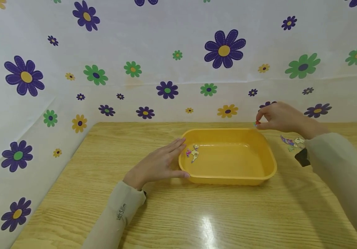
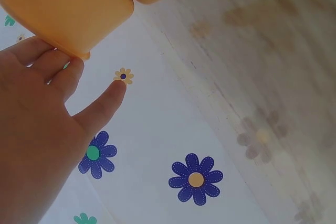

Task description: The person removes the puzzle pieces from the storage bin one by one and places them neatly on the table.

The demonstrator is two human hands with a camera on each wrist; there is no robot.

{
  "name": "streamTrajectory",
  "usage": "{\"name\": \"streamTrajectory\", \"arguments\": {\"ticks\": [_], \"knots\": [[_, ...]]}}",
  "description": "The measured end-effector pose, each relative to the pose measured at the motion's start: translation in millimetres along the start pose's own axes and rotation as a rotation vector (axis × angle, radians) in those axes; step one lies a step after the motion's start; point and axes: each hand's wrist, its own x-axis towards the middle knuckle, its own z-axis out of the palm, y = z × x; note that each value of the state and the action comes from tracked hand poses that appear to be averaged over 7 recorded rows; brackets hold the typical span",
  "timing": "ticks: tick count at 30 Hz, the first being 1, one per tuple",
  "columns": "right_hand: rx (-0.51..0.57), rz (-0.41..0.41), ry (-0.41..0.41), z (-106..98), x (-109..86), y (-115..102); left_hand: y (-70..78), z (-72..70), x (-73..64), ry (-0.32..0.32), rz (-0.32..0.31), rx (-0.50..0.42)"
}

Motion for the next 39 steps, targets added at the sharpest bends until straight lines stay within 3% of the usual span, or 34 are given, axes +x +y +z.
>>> {"name": "streamTrajectory", "arguments": {"ticks": [14,23,39], "knots": [[0.034,0.057,-0.036,13,-17.8,38,0.2,-1.6,-0.5,0.015,0.011,0.012],[0.06,0.162,-0.09,27,-27.7,55,0.6,-0.9,-0.4,0.013,0.01,-0.004],[0.085,0.171,-0.132,38,-36.3,65,0.6,0.0,0.6,0.006,0.007,0.008]]}}
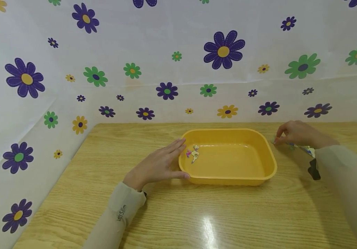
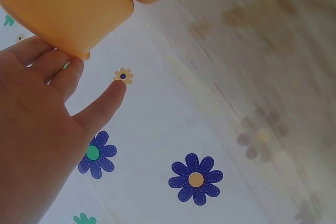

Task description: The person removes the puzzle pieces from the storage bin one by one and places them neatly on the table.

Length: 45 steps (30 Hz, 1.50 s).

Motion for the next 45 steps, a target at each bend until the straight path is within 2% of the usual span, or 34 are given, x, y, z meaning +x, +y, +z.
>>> {"name": "streamTrajectory", "arguments": {"ticks": [9,19,26,32,45], "knots": [[0.04,0.008,0.039,-14,-1.5,-10,0.9,-0.5,0.6,-0.006,-0.001,0.01],[0.019,-0.087,0.132,-27,3.7,-28,1.7,0.5,0.2,-0.002,-0.005,-0.003],[0.049,-0.133,0.162,-36,10.8,-61,1.2,0.8,-0.9,0.003,-0.001,0.008],[0.065,-0.206,0.155,-41,21.6,-90,1.1,1.2,-1.3,0.006,0.004,0.006],[0.114,-0.298,0.1,-26,48.1,-142,1.8,-0.4,-0.4,0.002,0.005,0.004]]}}
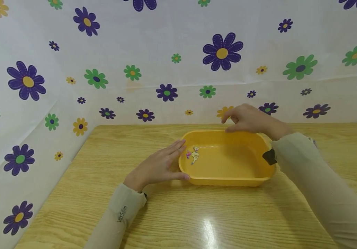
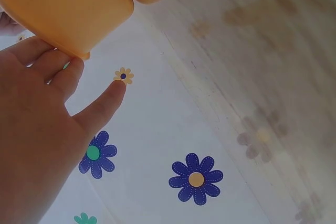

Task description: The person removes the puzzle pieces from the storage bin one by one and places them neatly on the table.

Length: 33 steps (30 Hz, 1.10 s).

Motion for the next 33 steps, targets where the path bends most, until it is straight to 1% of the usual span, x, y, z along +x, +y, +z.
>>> {"name": "streamTrajectory", "arguments": {"ticks": [4,7,10,15,18,26,30,33], "knots": [[0.03,-0.035,-0.025,12,11.3,-5,-0.5,-0.3,0.4,-0.004,-0.006,-0.011],[0.028,-0.066,-0.052,21,20.8,-6,-0.3,-2.0,1.0,-0.009,-0.012,-0.013],[0.019,-0.073,-0.092,30,29.8,-8,-0.3,-3.2,1.8,-0.012,-0.015,-0.009],[0.015,-0.079,-0.17,45,40.8,-12,-0.2,-2.4,1.6,-0.025,-0.037,-0.023],[0.005,-0.102,-0.2,54,46.2,-13,0.0,-1.5,0.7,-0.026,-0.041,-0.026],[-0.065,-0.15,-0.238,73,55.9,-13,-0.2,0.4,1.1,-0.006,-0.003,0.001],[-0.082,-0.158,-0.249,78,59.0,-16,0.4,-0.2,0.9,-0.01,-0.011,-0.007],[-0.073,-0.144,-0.261,81,59.4,-18,0.5,-0.5,0.6,-0.016,-0.022,-0.011]]}}
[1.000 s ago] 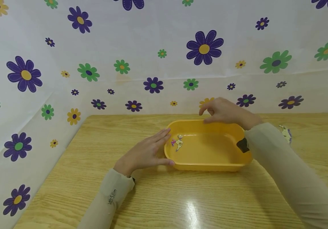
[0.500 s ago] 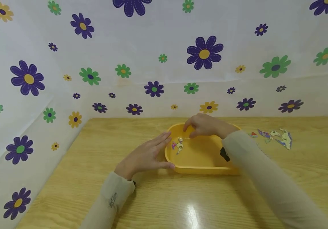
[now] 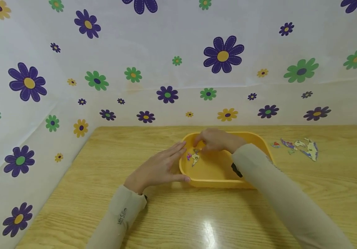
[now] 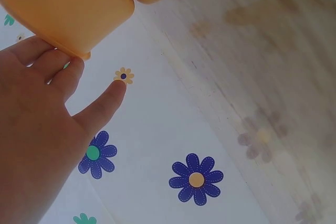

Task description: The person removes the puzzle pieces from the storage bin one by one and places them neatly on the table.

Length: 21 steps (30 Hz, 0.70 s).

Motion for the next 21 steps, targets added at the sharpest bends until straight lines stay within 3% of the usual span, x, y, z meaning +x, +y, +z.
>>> {"name": "streamTrajectory", "arguments": {"ticks": [13,21], "knots": [[-0.019,0.065,-0.055,9,0.8,-6,0.7,0.0,-0.1,0.009,0.02,0.018],[-0.061,0.04,0.006,14,1.6,-3,0.1,0.7,0.1,0.016,0.024,0.02]]}}
